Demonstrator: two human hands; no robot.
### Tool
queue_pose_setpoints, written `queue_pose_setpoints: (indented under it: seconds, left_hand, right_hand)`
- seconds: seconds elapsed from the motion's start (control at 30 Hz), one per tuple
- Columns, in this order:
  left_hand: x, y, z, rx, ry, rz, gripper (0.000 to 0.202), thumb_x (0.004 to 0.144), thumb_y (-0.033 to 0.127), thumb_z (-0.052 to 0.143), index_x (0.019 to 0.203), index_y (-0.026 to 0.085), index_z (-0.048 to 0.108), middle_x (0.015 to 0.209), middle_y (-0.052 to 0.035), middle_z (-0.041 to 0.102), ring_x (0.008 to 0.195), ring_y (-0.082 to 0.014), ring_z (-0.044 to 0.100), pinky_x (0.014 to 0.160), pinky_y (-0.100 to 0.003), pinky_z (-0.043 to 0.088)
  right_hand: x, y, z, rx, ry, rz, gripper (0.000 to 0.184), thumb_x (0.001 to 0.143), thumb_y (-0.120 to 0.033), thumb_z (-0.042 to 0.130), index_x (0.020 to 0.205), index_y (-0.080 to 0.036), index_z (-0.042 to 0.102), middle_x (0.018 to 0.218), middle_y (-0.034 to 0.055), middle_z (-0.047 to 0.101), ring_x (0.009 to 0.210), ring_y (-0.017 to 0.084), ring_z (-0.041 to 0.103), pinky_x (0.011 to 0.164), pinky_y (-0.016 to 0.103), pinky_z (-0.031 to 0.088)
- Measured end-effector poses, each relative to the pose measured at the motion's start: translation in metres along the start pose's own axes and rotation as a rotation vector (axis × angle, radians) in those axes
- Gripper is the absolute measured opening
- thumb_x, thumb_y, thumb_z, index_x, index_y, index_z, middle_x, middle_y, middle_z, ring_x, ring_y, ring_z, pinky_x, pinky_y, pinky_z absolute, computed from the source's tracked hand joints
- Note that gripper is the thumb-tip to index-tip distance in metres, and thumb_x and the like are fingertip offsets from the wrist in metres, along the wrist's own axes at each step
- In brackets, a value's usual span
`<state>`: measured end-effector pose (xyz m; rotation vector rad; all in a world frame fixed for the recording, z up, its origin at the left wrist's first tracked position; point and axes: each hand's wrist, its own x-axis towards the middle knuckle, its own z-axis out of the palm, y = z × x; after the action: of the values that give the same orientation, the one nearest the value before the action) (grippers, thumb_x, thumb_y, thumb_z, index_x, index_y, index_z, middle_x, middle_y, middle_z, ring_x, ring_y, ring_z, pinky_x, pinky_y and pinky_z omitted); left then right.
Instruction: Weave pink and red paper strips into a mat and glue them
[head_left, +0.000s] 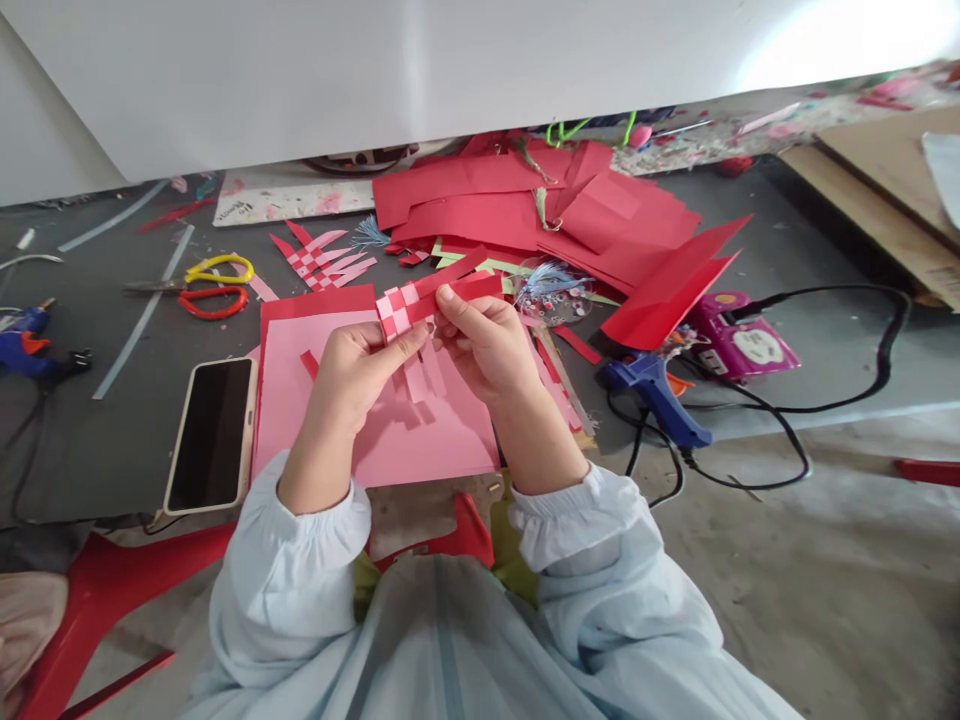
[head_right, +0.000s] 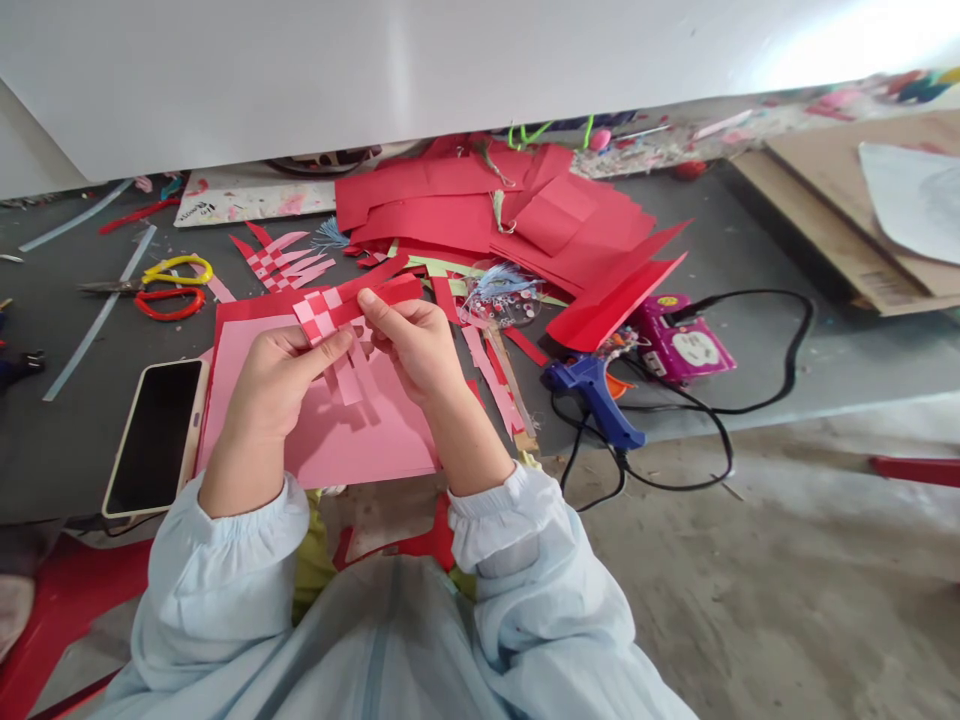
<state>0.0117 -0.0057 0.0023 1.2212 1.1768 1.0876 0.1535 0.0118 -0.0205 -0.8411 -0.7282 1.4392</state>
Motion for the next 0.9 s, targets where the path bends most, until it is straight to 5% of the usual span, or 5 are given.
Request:
queue_pose_setpoints:
  seconds: [0.2, 0.4, 0.6, 0.8, 0.9]
  left_hand:
    - [0.0, -0.003, -0.005, 0.293, 0.071, 0.185, 0.024, 0.075, 0.045, 0.083, 0.068, 0.023, 0.078, 0.063, 0.0008, 0.069, 0.067, -0.017, 0.065, 0.066, -0.028, 0.048]
    - [0.0, -0.006, -0.009, 0.642, 0.151, 0.707, 0.019, 0.092, 0.03, 0.065, 0.103, 0.03, 0.081, 0.109, -0.0019, 0.08, 0.11, -0.0227, 0.073, 0.1, -0.034, 0.054]
    - [0.011, -0.017, -0.017, 0.886, 0.337, 1.127, 0.032, 0.103, 0.031, 0.046, 0.11, 0.025, 0.076, 0.112, -0.0025, 0.08, 0.112, -0.0205, 0.073, 0.099, -0.039, 0.06]
    - [0.006, -0.012, -0.016, 0.803, 0.313, 1.188, 0.026, 0.099, 0.023, 0.052, 0.111, 0.027, 0.075, 0.108, -0.0025, 0.08, 0.11, -0.0207, 0.074, 0.096, -0.036, 0.059]
    - [-0.001, -0.006, -0.012, 0.728, 0.257, 0.925, 0.018, 0.094, 0.027, 0.061, 0.099, 0.025, 0.079, 0.094, -0.0024, 0.081, 0.092, -0.0187, 0.077, 0.084, -0.03, 0.06]
  right_hand:
    - [0.001, -0.006, -0.007, 0.028, -0.129, 0.054, 0.032, 0.059, -0.045, 0.093, 0.065, -0.022, 0.071, 0.063, -0.0046, 0.057, 0.059, 0.008, 0.046, 0.058, 0.025, 0.042]
    - [0.003, -0.008, -0.017, 0.121, -0.324, -0.062, 0.022, 0.059, -0.028, 0.095, 0.071, -0.027, 0.076, 0.082, -0.0023, 0.063, 0.081, 0.011, 0.058, 0.075, 0.025, 0.049]
    - [0.009, -0.004, -0.024, 0.127, -0.543, -0.215, 0.024, 0.062, -0.028, 0.094, 0.062, -0.026, 0.071, 0.086, -0.0007, 0.06, 0.082, 0.012, 0.058, 0.071, 0.025, 0.05]
    - [0.008, -0.006, -0.026, 0.095, -0.69, -0.297, 0.025, 0.072, -0.037, 0.087, 0.059, -0.025, 0.069, 0.087, 0.0011, 0.06, 0.083, 0.014, 0.059, 0.073, 0.029, 0.051]
    - [0.006, -0.009, -0.025, 0.012, -0.538, -0.261, 0.023, 0.062, -0.033, 0.093, 0.07, -0.027, 0.073, 0.088, 0.0, 0.061, 0.081, 0.013, 0.058, 0.071, 0.029, 0.05]
